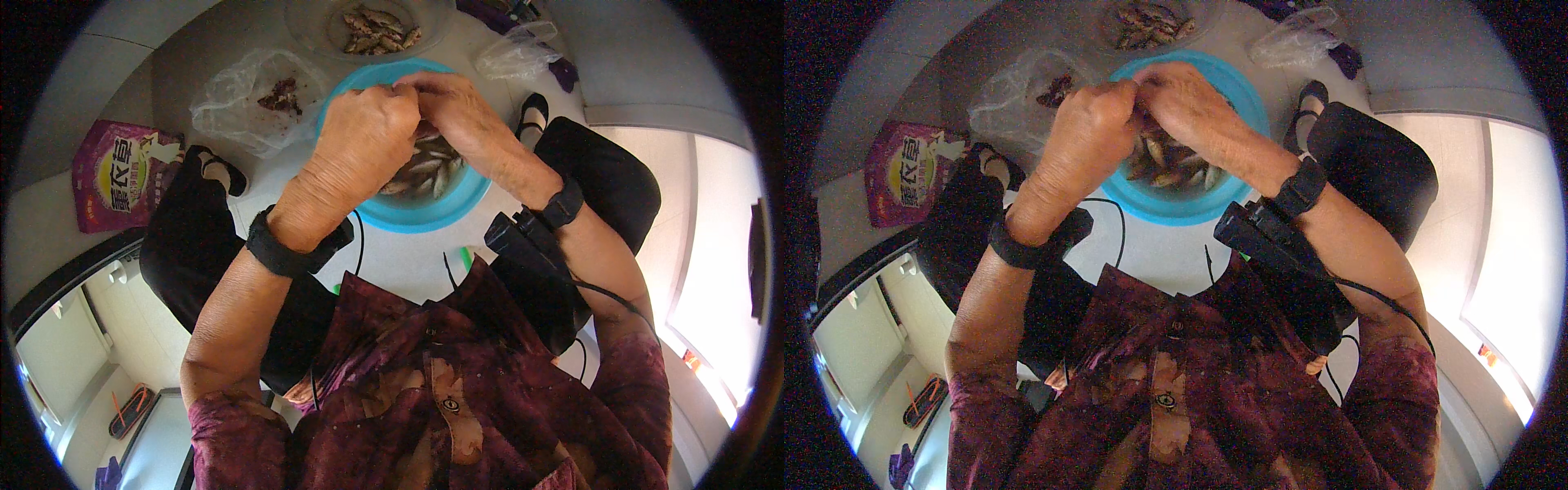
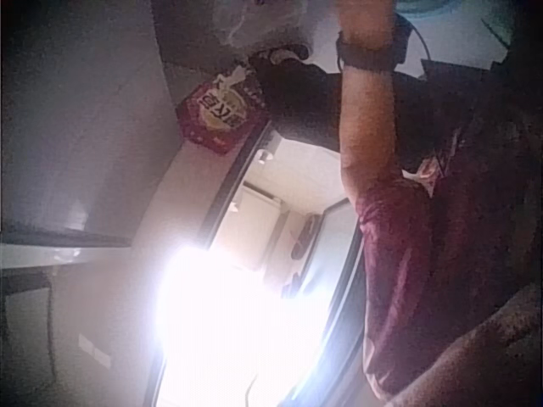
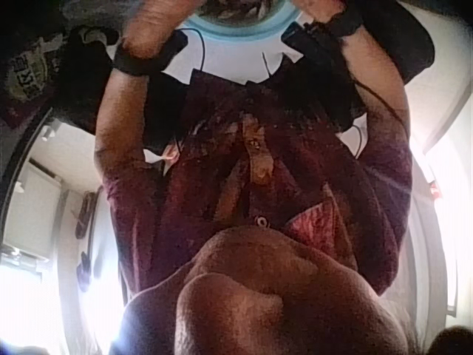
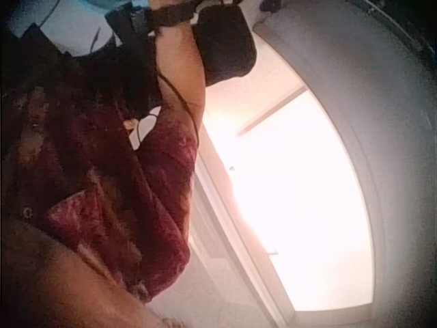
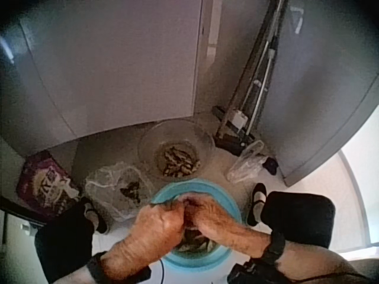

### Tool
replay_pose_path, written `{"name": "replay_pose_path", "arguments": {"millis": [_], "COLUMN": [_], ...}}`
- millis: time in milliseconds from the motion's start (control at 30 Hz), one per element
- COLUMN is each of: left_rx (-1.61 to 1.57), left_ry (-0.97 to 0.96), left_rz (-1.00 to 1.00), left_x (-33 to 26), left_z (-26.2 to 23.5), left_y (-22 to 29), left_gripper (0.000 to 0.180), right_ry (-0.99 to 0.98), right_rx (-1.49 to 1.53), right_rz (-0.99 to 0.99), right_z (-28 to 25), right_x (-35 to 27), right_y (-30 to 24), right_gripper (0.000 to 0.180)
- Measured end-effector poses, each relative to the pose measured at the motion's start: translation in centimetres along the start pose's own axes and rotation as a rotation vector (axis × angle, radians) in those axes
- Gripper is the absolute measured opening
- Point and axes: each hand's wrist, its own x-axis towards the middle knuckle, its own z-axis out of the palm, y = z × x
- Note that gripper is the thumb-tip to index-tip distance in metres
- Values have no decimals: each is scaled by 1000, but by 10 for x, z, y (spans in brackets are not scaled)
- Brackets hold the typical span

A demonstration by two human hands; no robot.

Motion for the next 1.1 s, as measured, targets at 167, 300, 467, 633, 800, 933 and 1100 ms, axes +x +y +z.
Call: {"name": "replay_pose_path", "arguments": {"millis": [167, 300, 467, 633, 800, 933, 1100], "left_rx": [-16, -34, -50, -66, -57, -101, -132], "left_ry": [7, 13, 27, 51, 36, 8, 3], "left_rz": [11, -4, -14, -41, -82, -142, -141], "left_x": [0, 0, 0, 0, 1, 2, 3], "left_z": [2, 3, 6, 6, 4, 3, 1], "left_y": [-1, -1, -1, 0, 2, 0, -3], "left_gripper": [17, 20, 19, 15, 15, 15, 15], "right_ry": [-5, -2, 22, -13, -27, -40, -56], "right_rx": [83, 110, 210, 309, 419, 450, 448], "right_rz": [76, 47, 109, 126, 183, 191, 196], "right_z": [0, 0, 2, 1, 1, 0, -3], "right_x": [-1, -1, -4, -3, -2, -3, -4], "right_y": [1, 2, 0, 0, 1, -1, -2], "right_gripper": [24, 23, 21, 19, 18, 19, 22]}}
